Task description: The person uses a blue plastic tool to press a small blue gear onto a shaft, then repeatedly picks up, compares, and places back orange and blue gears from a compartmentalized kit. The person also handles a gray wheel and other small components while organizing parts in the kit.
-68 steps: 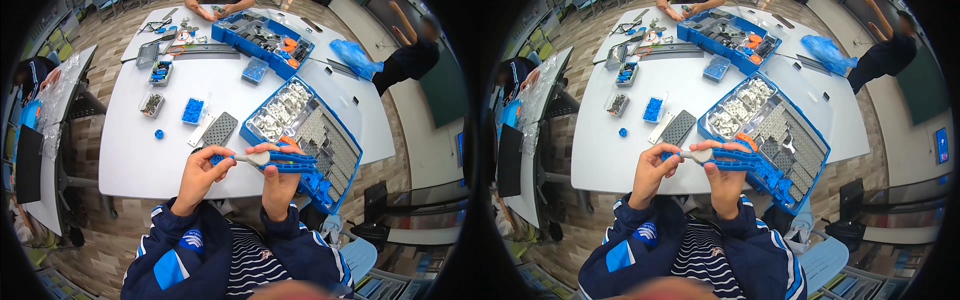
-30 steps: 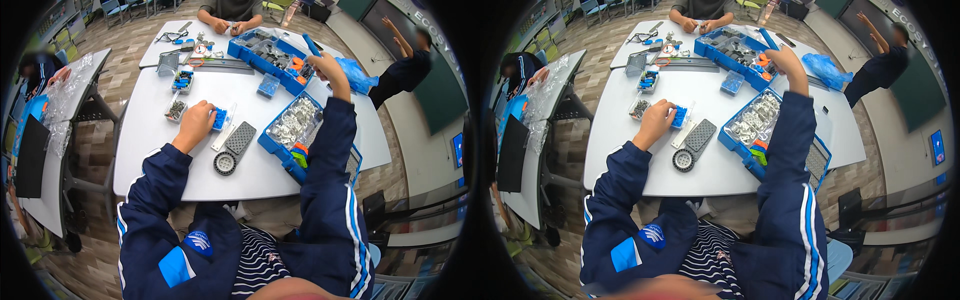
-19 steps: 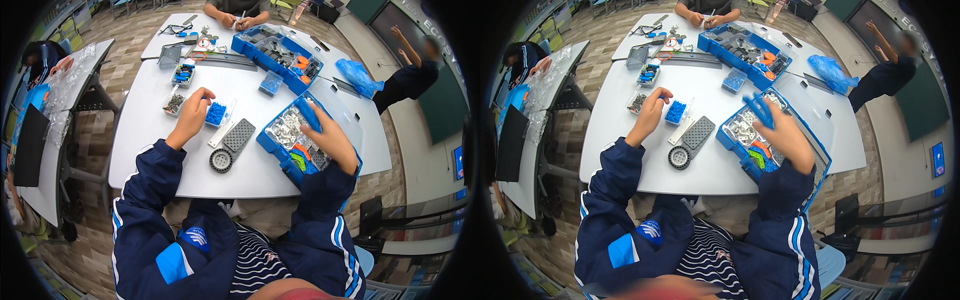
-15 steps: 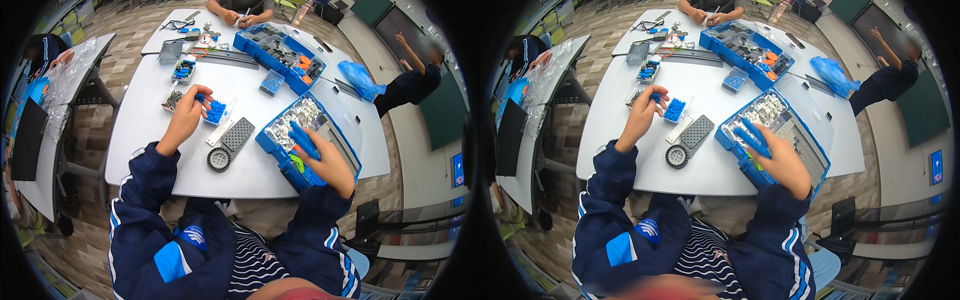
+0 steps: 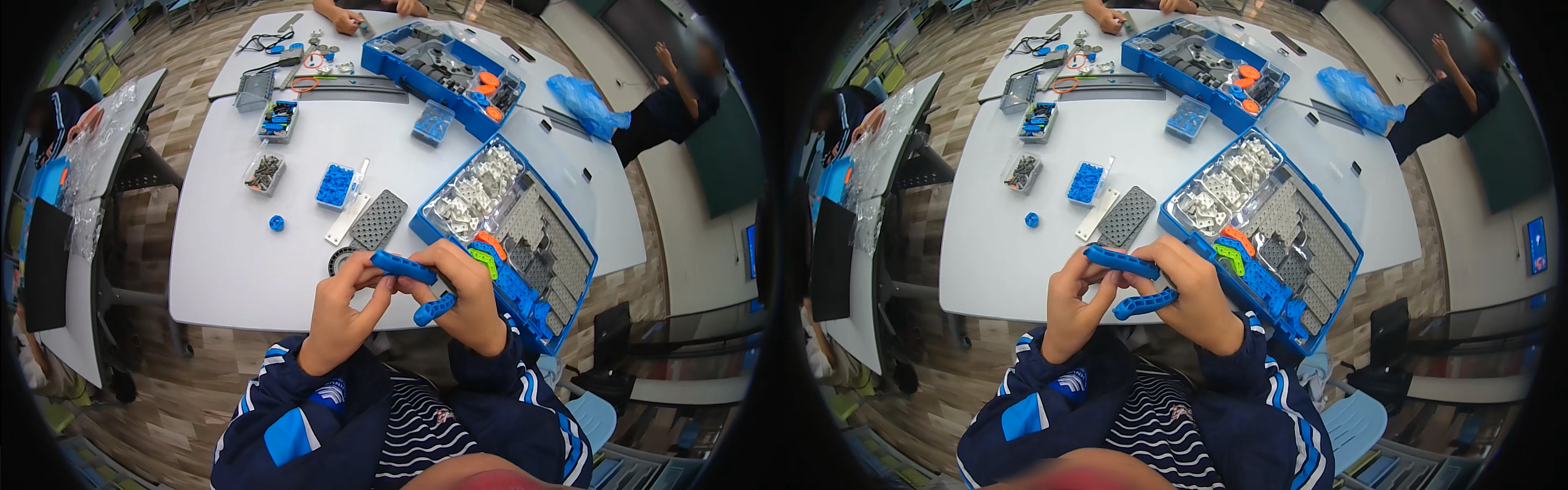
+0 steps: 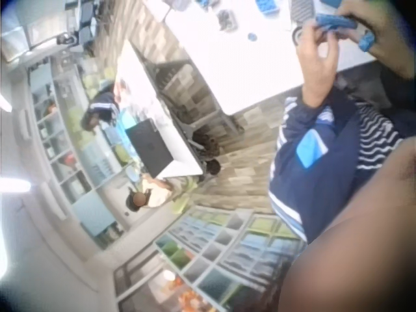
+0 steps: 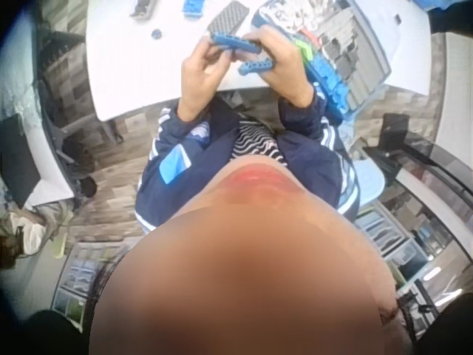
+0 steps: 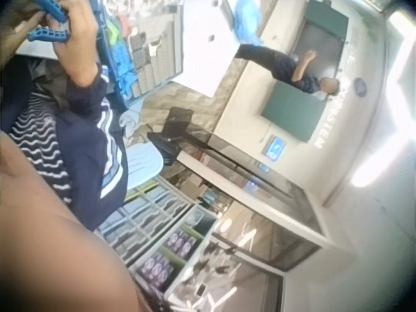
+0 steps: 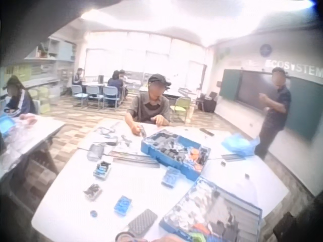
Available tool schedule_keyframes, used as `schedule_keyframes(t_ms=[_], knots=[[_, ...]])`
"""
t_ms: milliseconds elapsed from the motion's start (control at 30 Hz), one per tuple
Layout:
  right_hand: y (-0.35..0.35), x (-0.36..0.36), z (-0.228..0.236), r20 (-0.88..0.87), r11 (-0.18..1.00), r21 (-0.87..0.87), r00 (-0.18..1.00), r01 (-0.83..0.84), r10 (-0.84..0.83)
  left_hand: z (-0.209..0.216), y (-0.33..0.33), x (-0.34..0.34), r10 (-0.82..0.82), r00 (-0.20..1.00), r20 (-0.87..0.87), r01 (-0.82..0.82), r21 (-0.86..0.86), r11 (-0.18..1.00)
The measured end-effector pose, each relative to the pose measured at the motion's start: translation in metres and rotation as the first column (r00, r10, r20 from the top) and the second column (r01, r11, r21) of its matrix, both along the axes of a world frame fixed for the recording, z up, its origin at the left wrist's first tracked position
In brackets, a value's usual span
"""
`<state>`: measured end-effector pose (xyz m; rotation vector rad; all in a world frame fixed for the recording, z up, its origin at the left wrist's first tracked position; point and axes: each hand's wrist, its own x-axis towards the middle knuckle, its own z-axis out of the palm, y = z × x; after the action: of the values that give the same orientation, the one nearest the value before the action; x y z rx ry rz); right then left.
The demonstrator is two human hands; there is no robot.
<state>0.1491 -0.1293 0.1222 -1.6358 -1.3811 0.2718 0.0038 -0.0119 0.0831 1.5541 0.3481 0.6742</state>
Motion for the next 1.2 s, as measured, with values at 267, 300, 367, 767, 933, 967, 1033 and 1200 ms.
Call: schedule_keyframes(t_ms=[267,300,367,767,933,967,1033,1200], knots=[[-0.017,0.001,-0.008,0.116,0.996,0.072,0.992,0.049,-0.057,0.0,0.005,-0.003,-0.194,0.98,0.045,0.199,-0.173,0.965],[-0.021,0.004,-0.01,0.135,0.995,0.093,0.99,0.022,-0.034,0.001,0.008,-0.003,-0.258,0.963,0.082,0.27,-0.256,0.928],[-0.027,0.008,-0.014,0.159,0.991,0.13,0.987,-0.015,-0.006,0.003,0.012,-0.002,-0.332,0.941,0.06,0.336,-0.24,0.911],[-0.06,0.004,-0.072,-0.206,0.997,0.074,0.978,0.028,-0.013,0.1,0.077,0.068,-0.218,0.94,-0.263,0.333,0.56,0.759],[-0.051,-0.001,-0.115,-0.303,0.997,0.039,0.95,-0.068,0.076,0.115,0.145,0.207,-0.148,0.965,-0.217,0.26,0.873,0.413],[-0.05,-0.001,-0.12,-0.253,0.999,0.033,0.967,-0.032,0.039,0.107,0.155,0.242,-0.104,0.973,-0.206,0.23,0.9,0.37],[-0.05,0.0,-0.127,-0.286,0.998,0.055,0.957,-0.043,0.057,0.089,0.173,0.306,-0.078,0.969,-0.234,0.247,0.92,0.305],[-0.056,0.008,-0.126,-0.341,0.993,0.052,0.932,-0.109,0.12,0.039,0.185,0.413,-0.027,0.96,-0.278,0.276,0.93,0.241]])
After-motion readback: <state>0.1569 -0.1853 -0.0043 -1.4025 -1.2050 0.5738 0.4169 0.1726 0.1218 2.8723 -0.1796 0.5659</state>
